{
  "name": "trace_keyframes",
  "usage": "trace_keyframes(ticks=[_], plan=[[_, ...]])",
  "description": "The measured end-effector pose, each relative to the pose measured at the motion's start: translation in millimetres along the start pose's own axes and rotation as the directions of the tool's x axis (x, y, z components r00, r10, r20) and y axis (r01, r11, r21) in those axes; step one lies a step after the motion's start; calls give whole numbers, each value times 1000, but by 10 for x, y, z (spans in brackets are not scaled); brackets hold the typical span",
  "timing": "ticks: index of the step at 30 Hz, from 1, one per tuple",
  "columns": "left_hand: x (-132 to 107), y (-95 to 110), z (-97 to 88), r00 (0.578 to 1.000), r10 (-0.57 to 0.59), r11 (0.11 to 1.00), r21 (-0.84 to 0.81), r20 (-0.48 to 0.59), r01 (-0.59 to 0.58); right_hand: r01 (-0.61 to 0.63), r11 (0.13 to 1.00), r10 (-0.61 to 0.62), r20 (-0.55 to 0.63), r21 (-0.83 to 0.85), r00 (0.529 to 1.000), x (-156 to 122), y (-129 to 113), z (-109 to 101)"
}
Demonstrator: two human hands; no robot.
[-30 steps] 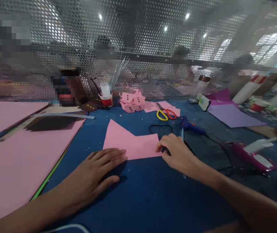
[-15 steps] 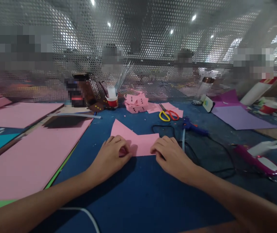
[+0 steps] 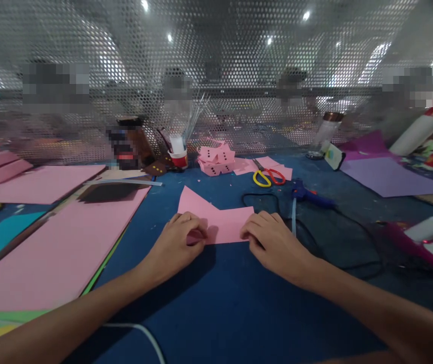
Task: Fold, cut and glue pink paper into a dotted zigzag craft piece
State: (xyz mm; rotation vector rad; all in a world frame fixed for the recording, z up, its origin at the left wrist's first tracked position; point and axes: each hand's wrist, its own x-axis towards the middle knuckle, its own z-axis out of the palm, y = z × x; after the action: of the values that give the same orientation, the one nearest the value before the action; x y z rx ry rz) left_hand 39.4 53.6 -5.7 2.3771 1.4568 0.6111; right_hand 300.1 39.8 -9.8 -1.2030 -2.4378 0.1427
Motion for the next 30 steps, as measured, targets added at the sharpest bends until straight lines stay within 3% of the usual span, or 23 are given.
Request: trace_keyframes(ticks=[10, 30], plan=[[-52, -19, -40, 1000, 1, 998, -68, -4, -1, 1, 1000, -1, 1, 8, 1000, -7, 5, -3], [-129, -112, -65, 1000, -9, 1000, -19, -20, 8, 2, 1000, -2, -8, 0, 1000, -9, 2, 1]])
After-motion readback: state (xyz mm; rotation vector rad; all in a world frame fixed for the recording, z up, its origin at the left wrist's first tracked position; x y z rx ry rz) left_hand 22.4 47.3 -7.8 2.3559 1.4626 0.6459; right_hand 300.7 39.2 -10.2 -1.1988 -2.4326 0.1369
